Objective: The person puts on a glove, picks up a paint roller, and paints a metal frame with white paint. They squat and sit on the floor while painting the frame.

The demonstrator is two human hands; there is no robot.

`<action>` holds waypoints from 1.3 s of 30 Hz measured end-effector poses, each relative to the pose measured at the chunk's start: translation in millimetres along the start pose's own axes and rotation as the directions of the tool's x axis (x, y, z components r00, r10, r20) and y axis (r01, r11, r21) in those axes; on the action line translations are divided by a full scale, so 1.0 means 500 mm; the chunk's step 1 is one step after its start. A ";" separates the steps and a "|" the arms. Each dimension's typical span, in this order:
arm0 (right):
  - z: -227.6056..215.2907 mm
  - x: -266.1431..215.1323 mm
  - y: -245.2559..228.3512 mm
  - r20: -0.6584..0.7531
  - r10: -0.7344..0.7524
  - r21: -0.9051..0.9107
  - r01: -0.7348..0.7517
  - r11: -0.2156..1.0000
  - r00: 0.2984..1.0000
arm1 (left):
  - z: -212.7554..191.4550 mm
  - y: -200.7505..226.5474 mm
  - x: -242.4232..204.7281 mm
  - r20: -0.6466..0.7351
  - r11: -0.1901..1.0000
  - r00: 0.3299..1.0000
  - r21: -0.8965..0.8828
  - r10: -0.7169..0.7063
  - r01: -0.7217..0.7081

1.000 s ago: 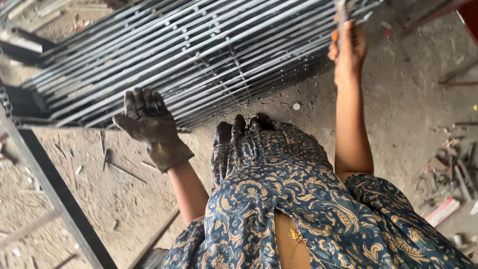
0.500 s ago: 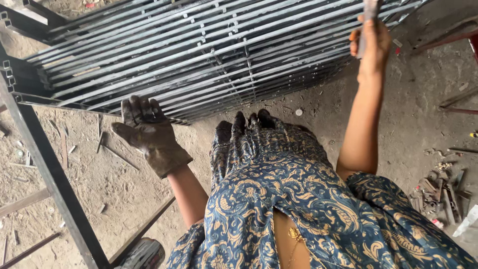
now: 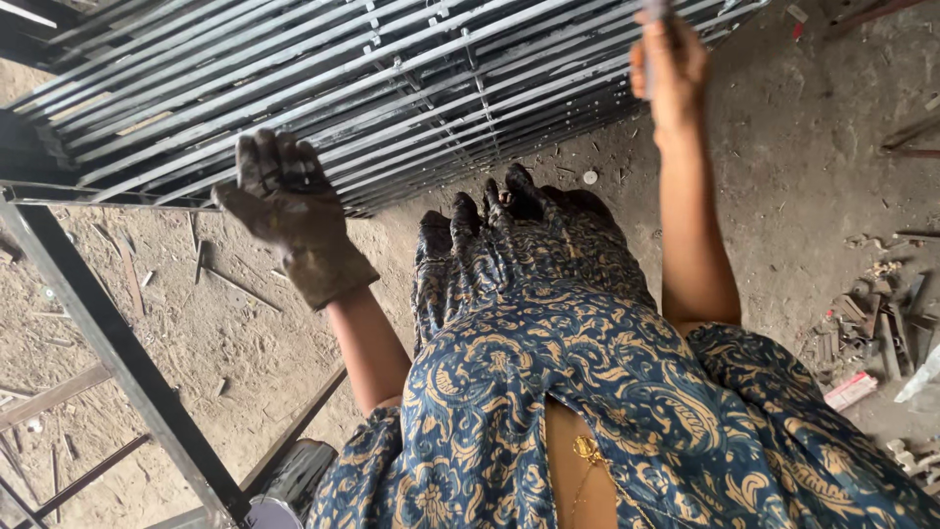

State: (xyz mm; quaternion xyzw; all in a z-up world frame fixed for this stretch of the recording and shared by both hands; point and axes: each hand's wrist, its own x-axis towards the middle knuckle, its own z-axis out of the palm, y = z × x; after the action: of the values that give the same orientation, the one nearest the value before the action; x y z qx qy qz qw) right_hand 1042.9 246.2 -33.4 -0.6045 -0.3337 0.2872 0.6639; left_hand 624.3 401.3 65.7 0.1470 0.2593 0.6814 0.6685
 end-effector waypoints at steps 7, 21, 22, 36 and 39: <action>0.226 0.076 -0.029 0.182 -0.107 -0.247 0.151 0.957 0.977 | 0.017 -0.034 -0.007 0.120 0.997 0.991 0.041 -0.064 0.060; 0.091 0.174 0.024 0.077 -0.349 -0.598 0.324 0.733 0.934 | -0.176 0.057 -0.044 0.127 0.994 0.991 -0.098 0.052 -0.040; 0.070 0.177 0.024 0.068 -0.400 -0.628 0.351 0.694 0.914 | -0.182 0.060 -0.042 0.093 0.995 0.995 -0.099 0.038 -0.029; -0.054 0.116 -0.005 0.049 0.256 0.446 -0.250 0.859 0.966 | -0.072 0.009 0.004 0.070 0.997 0.995 -0.004 -0.072 0.073; -0.061 0.069 0.009 0.115 0.201 0.553 -0.231 0.801 0.973 | -0.075 0.008 0.000 0.146 0.997 0.987 0.052 -0.072 0.065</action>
State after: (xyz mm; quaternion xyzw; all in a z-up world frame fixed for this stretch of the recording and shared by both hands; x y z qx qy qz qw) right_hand 1088.5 255.0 -36.1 -0.4085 -0.1800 0.4616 0.7666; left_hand 600.6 395.4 36.9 0.2036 0.2299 0.6388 0.7054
